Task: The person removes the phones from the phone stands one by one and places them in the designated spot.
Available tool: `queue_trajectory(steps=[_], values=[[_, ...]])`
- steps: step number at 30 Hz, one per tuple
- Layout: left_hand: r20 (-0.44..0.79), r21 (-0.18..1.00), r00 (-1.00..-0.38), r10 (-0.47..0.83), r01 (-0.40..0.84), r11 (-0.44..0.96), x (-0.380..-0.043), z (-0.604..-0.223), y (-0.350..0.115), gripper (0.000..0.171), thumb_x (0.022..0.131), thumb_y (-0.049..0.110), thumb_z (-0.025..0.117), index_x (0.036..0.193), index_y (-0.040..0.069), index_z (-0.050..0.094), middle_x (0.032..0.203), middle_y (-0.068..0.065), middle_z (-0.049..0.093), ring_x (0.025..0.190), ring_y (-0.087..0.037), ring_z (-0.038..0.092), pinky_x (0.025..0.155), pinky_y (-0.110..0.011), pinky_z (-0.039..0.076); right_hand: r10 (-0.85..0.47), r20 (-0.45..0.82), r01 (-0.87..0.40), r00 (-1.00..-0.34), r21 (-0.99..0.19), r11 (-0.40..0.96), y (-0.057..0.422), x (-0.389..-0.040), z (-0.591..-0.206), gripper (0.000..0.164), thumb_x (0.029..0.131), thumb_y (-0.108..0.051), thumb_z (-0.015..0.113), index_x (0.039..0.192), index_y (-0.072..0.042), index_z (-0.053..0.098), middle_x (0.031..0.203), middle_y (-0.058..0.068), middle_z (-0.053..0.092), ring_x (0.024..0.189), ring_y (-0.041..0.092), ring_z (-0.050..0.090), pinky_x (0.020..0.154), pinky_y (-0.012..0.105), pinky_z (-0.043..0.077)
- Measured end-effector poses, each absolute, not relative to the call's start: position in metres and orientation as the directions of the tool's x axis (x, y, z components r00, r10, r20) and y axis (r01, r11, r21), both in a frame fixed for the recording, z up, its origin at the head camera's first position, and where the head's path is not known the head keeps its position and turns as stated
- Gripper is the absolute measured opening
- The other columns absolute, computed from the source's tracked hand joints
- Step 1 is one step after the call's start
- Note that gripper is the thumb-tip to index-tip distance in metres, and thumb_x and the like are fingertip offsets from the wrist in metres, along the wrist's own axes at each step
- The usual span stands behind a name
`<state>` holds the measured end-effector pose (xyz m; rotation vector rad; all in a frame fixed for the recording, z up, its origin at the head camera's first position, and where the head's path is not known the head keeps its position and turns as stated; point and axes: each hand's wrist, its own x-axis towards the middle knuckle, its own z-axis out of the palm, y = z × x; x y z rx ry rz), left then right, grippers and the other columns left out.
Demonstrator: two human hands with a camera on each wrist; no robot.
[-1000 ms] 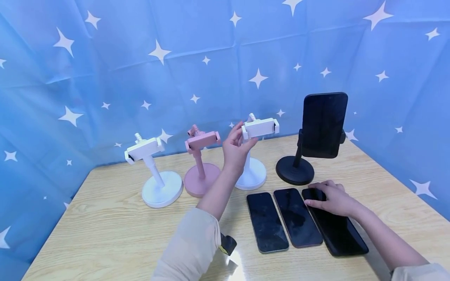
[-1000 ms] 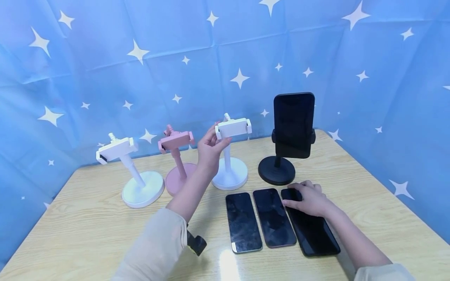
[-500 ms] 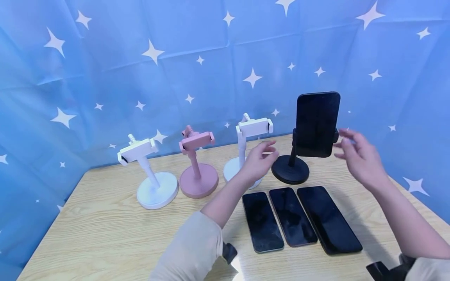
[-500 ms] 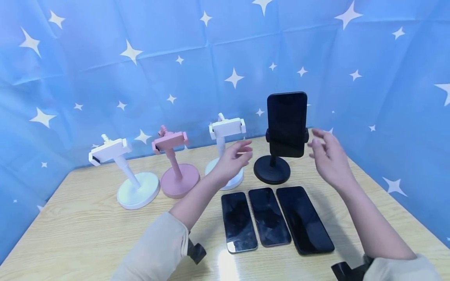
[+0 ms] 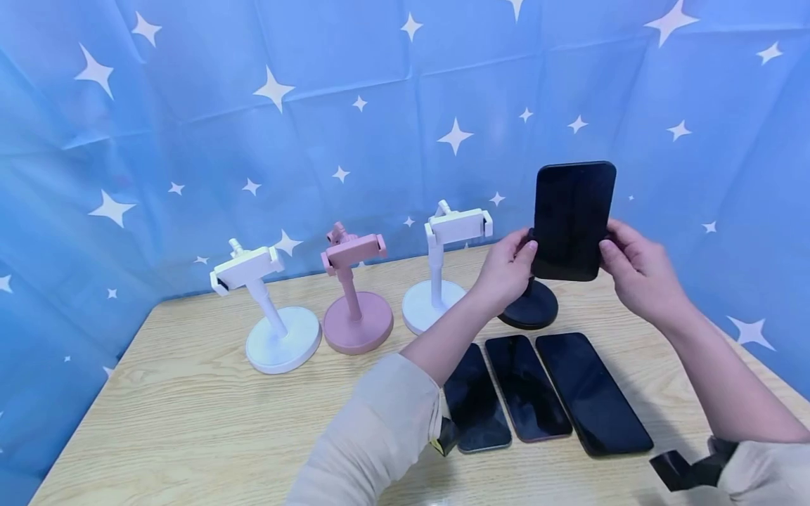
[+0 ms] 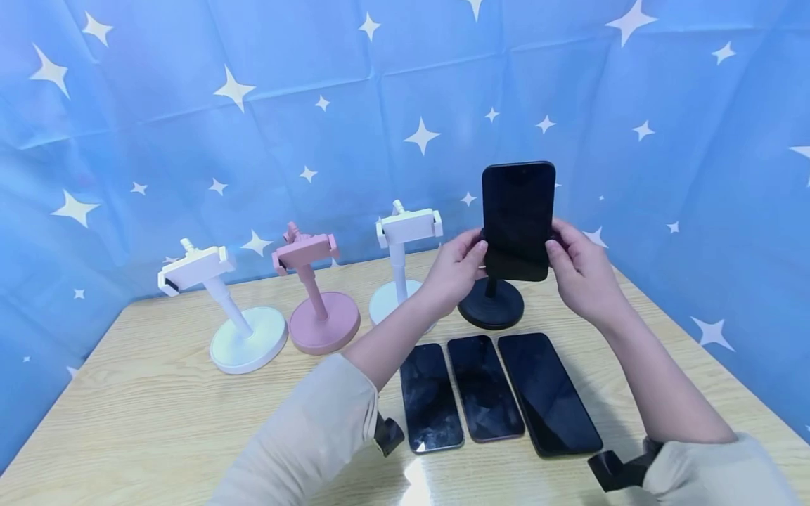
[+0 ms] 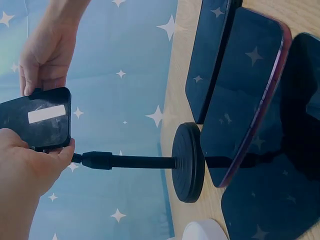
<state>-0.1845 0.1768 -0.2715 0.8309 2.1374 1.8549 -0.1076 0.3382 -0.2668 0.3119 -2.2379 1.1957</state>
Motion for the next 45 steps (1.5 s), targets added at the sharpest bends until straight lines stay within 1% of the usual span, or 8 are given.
queue_trajectory(steps=[7, 13, 19, 23, 28, 34, 40, 45], values=[[0.251, 0.95, -0.809, 0.531, 0.311, 0.025, -0.181, -0.277, 0.18, 0.036, 0.095, 0.01, 0.043, 0.131, 0.007, 0.046, 0.121, -0.008, 0.055, 0.099, -0.007, 0.055, 0.076, -0.014, 0.046, 0.177, 0.699, -0.466, -0.693, -0.621, 0.63, 0.335, -0.107, -0.277, 0.03, 0.089, 0.006, 0.043, 0.112, -0.006, 0.058, 0.096, -0.024, 0.054, 0.08, -0.01, 0.053, 0.071, 0.003, 0.041], [0.305, 0.932, -0.786, 0.538, 0.361, 0.0, -0.181, -0.279, 0.177, 0.037, 0.094, 0.008, 0.044, 0.131, 0.003, 0.046, 0.121, -0.01, 0.056, 0.082, -0.006, 0.055, 0.068, -0.011, 0.045, 0.236, 0.733, -0.478, -0.638, -0.617, 0.625, 0.33, -0.104, -0.282, 0.037, 0.085, 0.012, 0.045, 0.104, -0.016, 0.06, 0.093, -0.021, 0.056, 0.078, -0.008, 0.055, 0.07, 0.004, 0.042], [0.32, 0.929, -0.765, 0.558, 0.368, -0.029, -0.177, -0.278, 0.171, 0.039, 0.093, 0.008, 0.046, 0.132, 0.003, 0.044, 0.109, -0.007, 0.06, 0.066, -0.007, 0.052, 0.061, -0.011, 0.043, 0.242, 0.776, -0.526, -0.582, -0.586, 0.616, 0.327, -0.099, -0.284, 0.039, 0.084, 0.014, 0.045, 0.106, -0.013, 0.063, 0.095, -0.017, 0.058, 0.078, -0.007, 0.056, 0.07, 0.004, 0.043], [0.314, 0.938, -0.763, 0.565, 0.341, -0.061, -0.171, -0.275, 0.166, 0.04, 0.092, 0.007, 0.047, 0.132, 0.005, 0.045, 0.124, -0.008, 0.055, 0.082, -0.006, 0.06, 0.069, -0.012, 0.047, 0.232, 0.814, -0.559, -0.532, -0.543, 0.627, 0.325, -0.096, -0.283, 0.033, 0.083, 0.014, 0.046, 0.108, 0.001, 0.063, 0.099, -0.015, 0.059, 0.077, -0.006, 0.056, 0.069, 0.005, 0.042], [0.315, 0.936, -0.746, 0.587, 0.345, -0.065, -0.163, -0.268, 0.153, 0.041, 0.092, 0.01, 0.047, 0.133, 0.008, 0.044, 0.125, -0.006, 0.055, 0.093, -0.009, 0.062, 0.073, -0.014, 0.048, 0.217, 0.849, -0.606, -0.482, -0.502, 0.617, 0.317, -0.089, -0.277, 0.03, 0.081, 0.016, 0.046, 0.105, 0.007, 0.062, 0.097, -0.013, 0.061, 0.07, -0.005, 0.054, 0.064, 0.005, 0.04], [0.398, 0.908, -0.677, 0.619, 0.388, -0.161, -0.153, -0.26, 0.13, 0.041, 0.092, 0.007, 0.048, 0.133, 0.005, 0.043, 0.124, -0.011, 0.055, 0.096, -0.015, 0.062, 0.074, -0.018, 0.049, 0.171, 0.881, -0.62, -0.441, -0.437, 0.652, 0.303, -0.08, -0.266, 0.018, 0.082, 0.014, 0.048, 0.097, 0.02, 0.056, 0.098, -0.015, 0.06, 0.067, -0.006, 0.052, 0.064, 0.005, 0.04], [0.463, 0.876, -0.62, 0.633, 0.429, -0.221, -0.143, -0.251, 0.1, 0.038, 0.091, 0.004, 0.049, 0.129, 0.0, 0.047, 0.119, -0.015, 0.057, 0.092, -0.015, 0.064, 0.075, -0.022, 0.05, 0.116, 0.914, -0.698, -0.388, -0.373, 0.611, 0.283, -0.073, -0.259, 0.024, 0.087, 0.0, 0.054, 0.096, 0.023, 0.055, 0.101, -0.011, 0.062, 0.07, -0.006, 0.055, 0.067, 0.005, 0.042], [0.495, 0.857, -0.616, 0.613, 0.463, -0.226, -0.133, -0.249, 0.07, 0.038, 0.09, 0.002, 0.05, 0.127, -0.004, 0.047, 0.115, -0.021, 0.058, 0.089, -0.025, 0.064, 0.075, -0.026, 0.051, 0.081, 0.926, -0.791, -0.368, -0.357, 0.496, 0.261, -0.071, -0.255, 0.029, 0.087, -0.005, 0.057, 0.099, 0.021, 0.056, 0.103, -0.004, 0.064, 0.08, -0.001, 0.06, 0.07, 0.007, 0.044]])
